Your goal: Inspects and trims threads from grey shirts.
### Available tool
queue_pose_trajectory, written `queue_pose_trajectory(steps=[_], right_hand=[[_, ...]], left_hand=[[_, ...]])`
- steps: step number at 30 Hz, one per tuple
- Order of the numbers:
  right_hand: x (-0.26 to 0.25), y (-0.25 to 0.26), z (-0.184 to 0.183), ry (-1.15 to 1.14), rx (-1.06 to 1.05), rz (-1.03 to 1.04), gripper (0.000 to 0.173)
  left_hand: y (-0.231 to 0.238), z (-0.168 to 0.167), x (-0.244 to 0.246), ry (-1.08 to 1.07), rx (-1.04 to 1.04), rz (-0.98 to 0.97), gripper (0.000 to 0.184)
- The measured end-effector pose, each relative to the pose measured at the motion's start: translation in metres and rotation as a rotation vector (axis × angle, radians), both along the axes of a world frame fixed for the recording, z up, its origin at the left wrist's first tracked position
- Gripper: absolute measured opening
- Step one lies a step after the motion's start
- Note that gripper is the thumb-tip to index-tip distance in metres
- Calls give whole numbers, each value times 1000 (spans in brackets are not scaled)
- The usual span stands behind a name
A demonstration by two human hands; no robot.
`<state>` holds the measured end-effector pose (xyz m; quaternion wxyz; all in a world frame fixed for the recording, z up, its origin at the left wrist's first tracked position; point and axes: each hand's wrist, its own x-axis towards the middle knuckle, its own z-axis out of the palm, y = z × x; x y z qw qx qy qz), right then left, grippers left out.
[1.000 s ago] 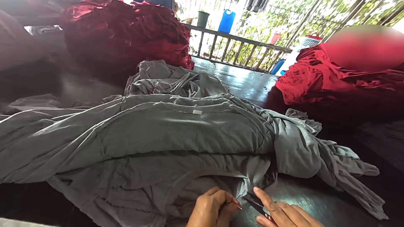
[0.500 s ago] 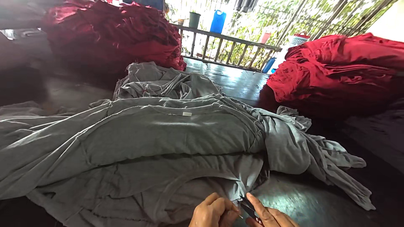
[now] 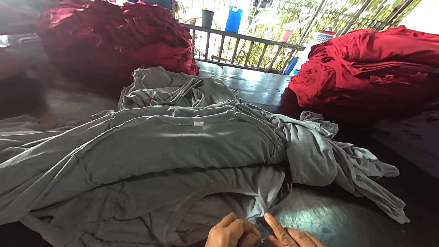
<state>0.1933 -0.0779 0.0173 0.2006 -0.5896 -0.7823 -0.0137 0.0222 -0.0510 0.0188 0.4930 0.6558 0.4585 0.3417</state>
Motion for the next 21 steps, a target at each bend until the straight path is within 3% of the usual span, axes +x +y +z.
queue_pose_trajectory(steps=[4, 8, 12, 15, 21], right_hand=[[1, -1, 2, 150, -86, -51, 27], [-1, 3, 8, 714, -423, -360, 38], [-6, 14, 6, 1189, -779, -566, 12], [-13, 19, 3, 1375, -890, -575, 23], [-21, 21, 2, 1522, -890, -579, 25]], left_hand=[[-2, -1, -1, -8, -9, 14, 18], [-1, -3, -7, 0, -95, 209, 18], [1, -4, -2, -14, -148, 258, 19], [0, -8, 3, -59, -156, 223, 18], [-1, -30, 6, -408, -228, 187, 18]])
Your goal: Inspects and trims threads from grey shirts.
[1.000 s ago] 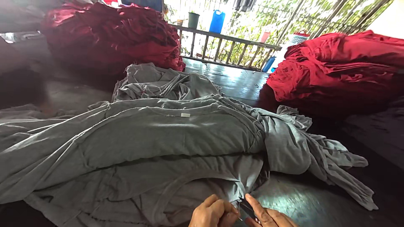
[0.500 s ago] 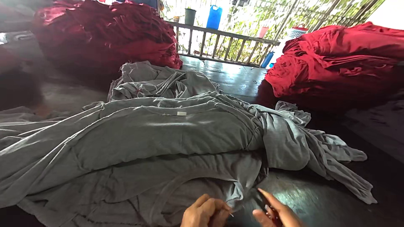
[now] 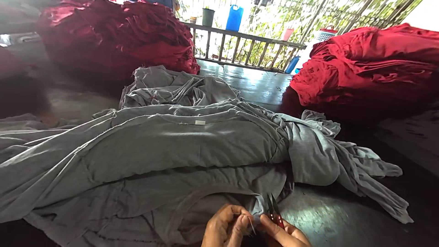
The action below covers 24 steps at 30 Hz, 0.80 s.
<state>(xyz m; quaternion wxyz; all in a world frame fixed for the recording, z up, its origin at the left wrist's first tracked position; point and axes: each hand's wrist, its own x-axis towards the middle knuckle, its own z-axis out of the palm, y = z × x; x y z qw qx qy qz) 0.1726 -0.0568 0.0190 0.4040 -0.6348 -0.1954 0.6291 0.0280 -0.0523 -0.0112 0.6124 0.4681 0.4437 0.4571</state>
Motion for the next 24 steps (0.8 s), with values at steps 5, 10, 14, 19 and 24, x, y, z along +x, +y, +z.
queue_pose_trajectory(steps=[5, 10, 14, 19, 24], right_hand=[[2, -12, -8, -399, 211, 110, 3], [14, -27, -6, -1027, 644, 472, 38], [14, -30, 8, -1369, 799, 582, 27], [9, -29, 9, -1487, 855, 637, 24], [6, -28, 3, -1479, 849, 606, 23]], left_hand=[[-3, -6, -4, -113, -77, -8, 16], [-7, -12, -10, -95, -14, -37, 17], [-8, -17, -10, -60, 76, -59, 19], [-9, -12, -9, 6, 118, -73, 20], [-9, -12, -10, 0, 119, -67, 20]])
